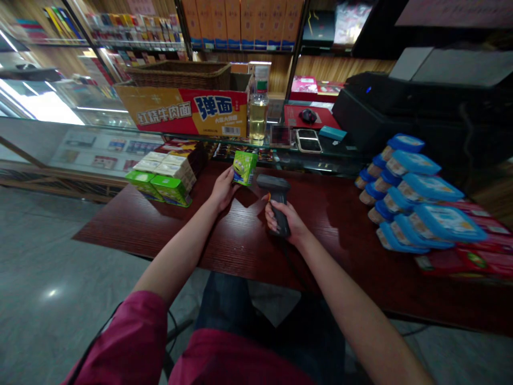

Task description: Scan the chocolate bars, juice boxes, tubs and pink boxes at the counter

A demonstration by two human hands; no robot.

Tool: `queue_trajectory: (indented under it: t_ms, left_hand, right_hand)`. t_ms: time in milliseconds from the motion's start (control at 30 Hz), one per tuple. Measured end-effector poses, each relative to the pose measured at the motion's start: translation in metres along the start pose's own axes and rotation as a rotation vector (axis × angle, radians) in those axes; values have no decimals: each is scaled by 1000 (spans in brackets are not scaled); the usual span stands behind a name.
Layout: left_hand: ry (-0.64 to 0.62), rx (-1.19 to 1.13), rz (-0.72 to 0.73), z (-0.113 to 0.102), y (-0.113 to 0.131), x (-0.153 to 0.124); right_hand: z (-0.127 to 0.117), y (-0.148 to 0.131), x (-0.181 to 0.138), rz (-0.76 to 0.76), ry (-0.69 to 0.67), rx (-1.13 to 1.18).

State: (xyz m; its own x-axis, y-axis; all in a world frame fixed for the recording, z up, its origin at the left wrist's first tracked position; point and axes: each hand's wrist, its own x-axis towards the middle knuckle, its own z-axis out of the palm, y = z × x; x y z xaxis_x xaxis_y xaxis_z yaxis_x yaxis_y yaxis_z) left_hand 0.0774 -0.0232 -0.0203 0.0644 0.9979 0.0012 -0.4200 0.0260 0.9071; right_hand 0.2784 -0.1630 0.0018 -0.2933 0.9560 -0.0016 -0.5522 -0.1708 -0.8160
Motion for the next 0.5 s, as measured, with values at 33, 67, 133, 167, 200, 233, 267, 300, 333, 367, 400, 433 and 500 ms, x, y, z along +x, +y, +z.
queue_trajectory:
  t_ms: [33, 67, 133, 167, 200, 233, 267, 300, 333, 367, 400, 433, 500]
  left_hand:
    - [-15, 37, 21, -2, 1, -2]
    - [-31, 76, 47, -5, 1, -4]
    - [-64, 156, 100, -10, 2, -9]
    - [-84, 194, 122, -13, 2, -12]
    - [-103, 231, 140, -16, 3, -15]
    - [-117, 269, 160, -19, 4, -17]
    - [-129, 310, 181, -23, 6, -20]
    - [-142, 355, 207, -27, 8, -23]
    - [-159, 403, 235, -31, 10, -25]
    - [-181, 454, 266, -36, 13, -28]
    - [-205, 504, 292, -42, 16, -31]
    - [-228, 550, 310, -47, 19, -33]
    - [-242, 631, 330, -58, 24, -37]
  right_hand:
    - [-1, -1, 0, -1, 4, 2]
    - [-1, -1, -1, -3, 12, 3]
    - [-4, -3, -1, -8, 30, 3]
    - [-5, -3, -2, -13, 42, 3]
    - [-6, -4, -2, -19, 54, 5]
    - [-8, -4, -1, -28, 67, 6]
    - [-8, -4, -1, -36, 79, 7]
    - [-9, -4, -1, -43, 88, 8]
    - [-9, -4, -1, -48, 96, 9]
    - [-9, -4, -1, -50, 101, 10]
    - [-9, -4, -1, -50, 104, 11]
    - [-8, -4, -1, -48, 105, 11]
    - [-8, -4, -1, -40, 100, 10]
